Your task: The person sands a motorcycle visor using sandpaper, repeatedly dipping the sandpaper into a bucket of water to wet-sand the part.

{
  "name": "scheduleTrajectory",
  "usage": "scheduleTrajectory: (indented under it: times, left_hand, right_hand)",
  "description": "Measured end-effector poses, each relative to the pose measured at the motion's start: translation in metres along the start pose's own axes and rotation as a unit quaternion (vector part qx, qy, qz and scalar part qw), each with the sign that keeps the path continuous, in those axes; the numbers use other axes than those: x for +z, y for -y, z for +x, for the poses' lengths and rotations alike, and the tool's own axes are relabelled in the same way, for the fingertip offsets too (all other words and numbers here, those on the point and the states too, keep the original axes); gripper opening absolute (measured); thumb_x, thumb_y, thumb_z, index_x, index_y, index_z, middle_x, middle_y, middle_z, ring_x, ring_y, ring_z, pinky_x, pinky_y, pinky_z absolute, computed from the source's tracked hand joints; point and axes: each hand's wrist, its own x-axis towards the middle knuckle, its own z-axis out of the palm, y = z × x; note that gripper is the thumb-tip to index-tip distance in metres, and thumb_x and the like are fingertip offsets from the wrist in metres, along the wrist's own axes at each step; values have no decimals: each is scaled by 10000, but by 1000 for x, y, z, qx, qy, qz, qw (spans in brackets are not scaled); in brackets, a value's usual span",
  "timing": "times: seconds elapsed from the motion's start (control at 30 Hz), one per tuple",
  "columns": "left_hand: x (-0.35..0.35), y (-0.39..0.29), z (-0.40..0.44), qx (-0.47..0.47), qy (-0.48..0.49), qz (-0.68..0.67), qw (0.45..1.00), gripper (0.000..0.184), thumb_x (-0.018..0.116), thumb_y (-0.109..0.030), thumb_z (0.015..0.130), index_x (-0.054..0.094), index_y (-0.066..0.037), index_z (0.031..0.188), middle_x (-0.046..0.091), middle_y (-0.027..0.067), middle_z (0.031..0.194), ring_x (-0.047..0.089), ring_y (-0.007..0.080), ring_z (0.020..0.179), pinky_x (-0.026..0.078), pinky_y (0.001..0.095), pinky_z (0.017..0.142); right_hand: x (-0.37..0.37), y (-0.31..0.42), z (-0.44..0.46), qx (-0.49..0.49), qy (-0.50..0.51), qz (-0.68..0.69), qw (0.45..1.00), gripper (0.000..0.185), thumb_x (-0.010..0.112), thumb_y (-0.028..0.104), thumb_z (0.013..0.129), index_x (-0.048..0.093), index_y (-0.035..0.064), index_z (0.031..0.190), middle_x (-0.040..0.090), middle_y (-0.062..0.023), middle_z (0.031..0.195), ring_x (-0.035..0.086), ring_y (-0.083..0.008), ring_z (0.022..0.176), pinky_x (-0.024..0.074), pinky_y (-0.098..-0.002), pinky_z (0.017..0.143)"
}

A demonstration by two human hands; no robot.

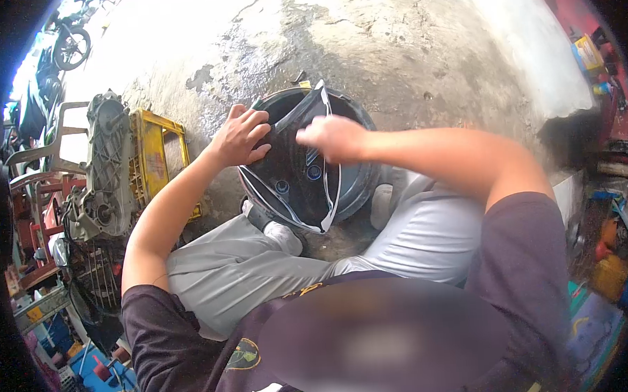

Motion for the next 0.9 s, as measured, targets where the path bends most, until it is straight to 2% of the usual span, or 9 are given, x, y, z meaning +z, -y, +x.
scheduleTrajectory:
  times: [0.13,0.2,0.3,0.43,0.47,0.57,0.73,0.83,0.9]
  left_hand:
    - [0,-1,0,1,-4,1,1000,428,819,-321,844,600,-110,1145,593,96,1202,618,292,1093,412,527,1019]
    - [1,0,0,5,1,-4,1000,442,822,-303,830,594,-98,1149,601,112,1221,609,309,1110,415,530,1007]
    - [4,0,-1,-2,-5,-6,1000,450,832,-291,825,593,-95,1151,602,110,1218,610,309,1113,415,529,1011]
    - [4,0,-3,-5,-6,-9,1000,450,841,-280,818,591,-94,1142,601,107,1215,611,307,1110,413,529,1015]
    - [4,0,-3,-5,-6,-9,1000,449,842,-279,816,590,-95,1138,601,107,1213,612,306,1107,413,529,1017]
    - [1,0,-1,-2,-2,-13,1000,445,841,-280,816,588,-97,1133,599,106,1210,613,303,1105,410,532,1022]
    - [2,-1,-2,-4,-5,-5,1000,437,835,-284,820,589,-101,1131,599,105,1211,613,301,1101,407,534,1026]
    - [2,0,-1,-3,-5,-13,1000,436,833,-288,822,592,-100,1133,600,106,1213,614,305,1099,405,536,1026]
    - [3,0,-1,-5,-5,-12,1000,439,835,-291,819,596,-98,1133,603,108,1217,613,307,1101,403,533,1026]
  right_hand:
    - [7,27,-11,-181,92,-83,976,272,708,124,816,633,146,1077,677,-29,932,675,-265,1025,542,-447,859]
    - [-4,17,-8,-187,89,-117,971,241,705,149,827,621,152,1053,681,-19,941,671,-249,1017,540,-432,843]
    - [-5,-11,-7,-95,18,-69,993,218,682,131,839,623,124,1049,693,-57,949,680,-287,1002,558,-432,844]
    - [-17,-35,-4,93,-15,19,995,173,597,65,933,629,68,1104,723,-225,952,717,-454,956,559,-562,816]
    - [-16,-43,-6,90,-61,19,994,186,593,64,937,628,58,1119,716,-246,948,708,-465,967,551,-567,821]
    - [-21,-38,-7,172,-53,35,983,185,592,57,938,622,39,1119,718,-245,965,708,-457,990,551,-561,834]
    - [6,6,-10,-87,42,20,995,205,625,63,865,611,72,1070,696,-141,942,700,-377,982,569,-496,860]
    - [2,4,-10,-147,36,-27,988,172,622,92,882,601,84,1053,678,-118,912,692,-351,990,566,-474,853]
    - [-4,-19,-7,-96,24,-29,995,112,594,101,910,589,93,1021,664,-111,940,666,-333,985,534,-456,878]
